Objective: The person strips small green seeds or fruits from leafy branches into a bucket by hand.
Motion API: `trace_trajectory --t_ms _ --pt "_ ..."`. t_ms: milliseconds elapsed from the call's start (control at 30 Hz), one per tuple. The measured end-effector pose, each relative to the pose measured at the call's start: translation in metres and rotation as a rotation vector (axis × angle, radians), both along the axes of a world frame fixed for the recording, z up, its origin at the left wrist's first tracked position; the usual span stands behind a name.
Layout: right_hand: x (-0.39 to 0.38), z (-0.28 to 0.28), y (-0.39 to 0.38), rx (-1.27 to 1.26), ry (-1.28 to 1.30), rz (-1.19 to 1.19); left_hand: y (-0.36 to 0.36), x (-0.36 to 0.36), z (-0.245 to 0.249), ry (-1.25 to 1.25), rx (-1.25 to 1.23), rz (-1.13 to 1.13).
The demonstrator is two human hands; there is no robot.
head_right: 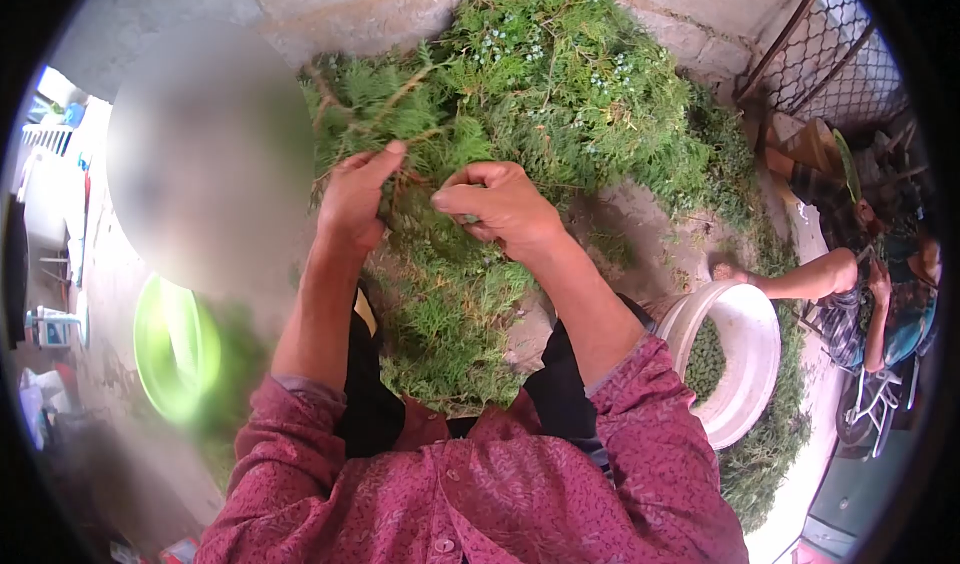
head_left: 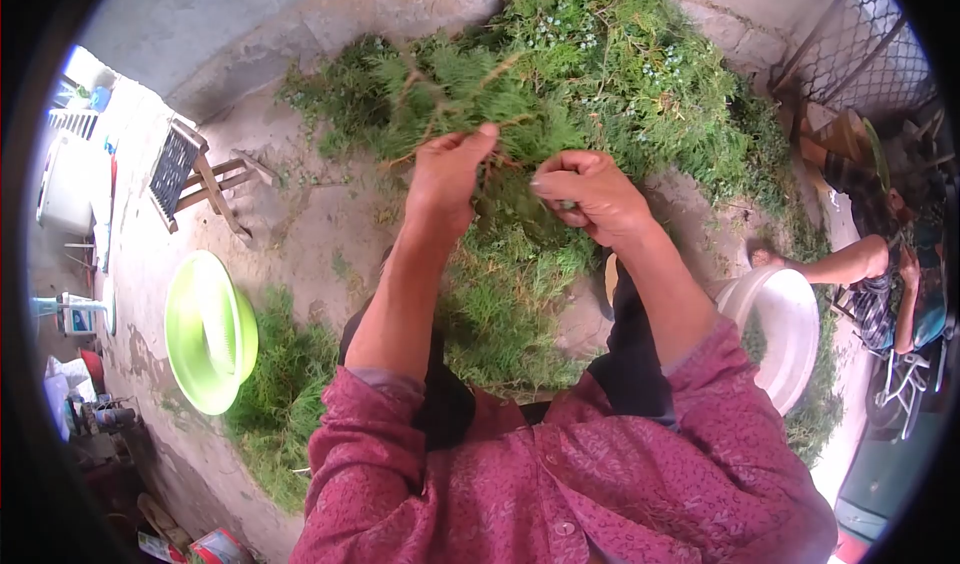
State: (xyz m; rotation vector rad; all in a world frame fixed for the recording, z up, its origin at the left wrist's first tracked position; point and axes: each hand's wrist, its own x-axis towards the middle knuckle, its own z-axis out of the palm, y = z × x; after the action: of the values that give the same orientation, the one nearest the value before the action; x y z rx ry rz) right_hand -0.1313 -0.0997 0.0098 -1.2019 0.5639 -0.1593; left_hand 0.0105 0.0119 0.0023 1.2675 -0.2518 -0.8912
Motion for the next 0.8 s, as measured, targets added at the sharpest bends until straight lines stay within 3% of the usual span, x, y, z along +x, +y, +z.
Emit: trace_trajectory --t_ms 67,100,167,333,400,467,533,667,800 --pt "-0.012 0.000 -0.010 0.246 -0.157 0.095 0.004 0.009 0.005 0.089 -0.158 0.175" --pt "-0.014 0.001 -0.013 0.245 -0.158 0.101 0.008 0.012 0.014 0.088 -0.114 0.176" --pt "-0.018 0.001 -0.014 0.616 -0.335 0.171 0.007 0.009 0.012 0.070 -0.086 0.224" --pt "-0.006 0.000 0.002 0.390 -0.083 0.094 -0.002 0.002 0.010 0.089 -0.056 0.337" --pt "0.000 -0.008 0.005 0.141 0.025 0.039 -0.004 -0.001 0.006 0.075 -0.060 0.298" --pt "0.006 -0.008 0.010 0.191 0.015 0.006 -0.006 -0.004 0.001 0.061 -0.065 0.259" --pt "0.009 -0.012 0.012 -0.033 0.004 0.004 -0.007 -0.009 -0.003 0.025 -0.102 0.221" --pt "0.012 -0.015 0.014 -0.056 -0.075 -0.029 -0.004 -0.008 0.004 0.108 -0.112 0.221" --pt "0.006 -0.002 0.009 0.158 -0.091 -0.001 0.000 -0.004 0.005 0.186 -0.147 0.221"
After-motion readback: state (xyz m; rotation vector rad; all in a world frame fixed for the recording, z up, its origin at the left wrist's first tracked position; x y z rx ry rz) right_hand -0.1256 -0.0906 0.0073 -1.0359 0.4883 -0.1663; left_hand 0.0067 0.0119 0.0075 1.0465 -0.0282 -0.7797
